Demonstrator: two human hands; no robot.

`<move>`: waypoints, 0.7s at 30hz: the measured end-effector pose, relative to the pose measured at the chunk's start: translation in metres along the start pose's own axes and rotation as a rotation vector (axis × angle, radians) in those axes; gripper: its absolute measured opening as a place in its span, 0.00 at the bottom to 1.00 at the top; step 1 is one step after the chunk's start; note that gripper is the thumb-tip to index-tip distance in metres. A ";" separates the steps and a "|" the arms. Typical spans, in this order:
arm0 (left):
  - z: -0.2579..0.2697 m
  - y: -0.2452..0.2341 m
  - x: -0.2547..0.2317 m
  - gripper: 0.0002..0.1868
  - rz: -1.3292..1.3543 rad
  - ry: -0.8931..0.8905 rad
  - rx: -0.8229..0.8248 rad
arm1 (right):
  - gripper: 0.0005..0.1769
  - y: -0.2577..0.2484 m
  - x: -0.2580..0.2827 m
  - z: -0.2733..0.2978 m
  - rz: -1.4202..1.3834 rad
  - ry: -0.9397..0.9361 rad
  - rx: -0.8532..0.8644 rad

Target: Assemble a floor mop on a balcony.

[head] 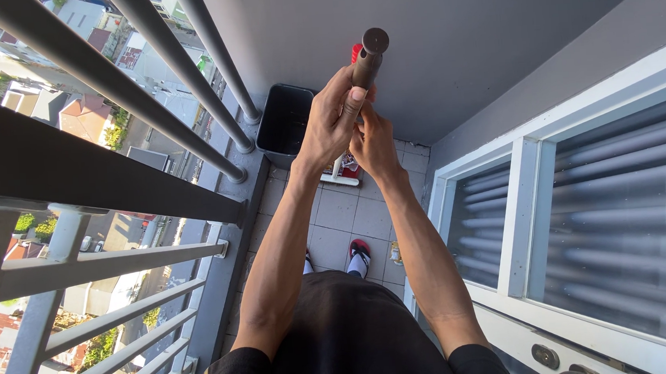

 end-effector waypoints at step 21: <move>0.007 -0.005 -0.027 0.34 0.009 0.028 0.046 | 0.19 -0.017 0.044 0.003 -0.002 0.016 -0.031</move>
Point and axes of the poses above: each hand's wrist, its own z-axis away from the middle knuckle, its own y-axis out of the palm, x = y × z, the point moved 6 cm from there along -z, towards the middle knuckle, and after that the axes turned 9 degrees about x, right-handed, at the moved point
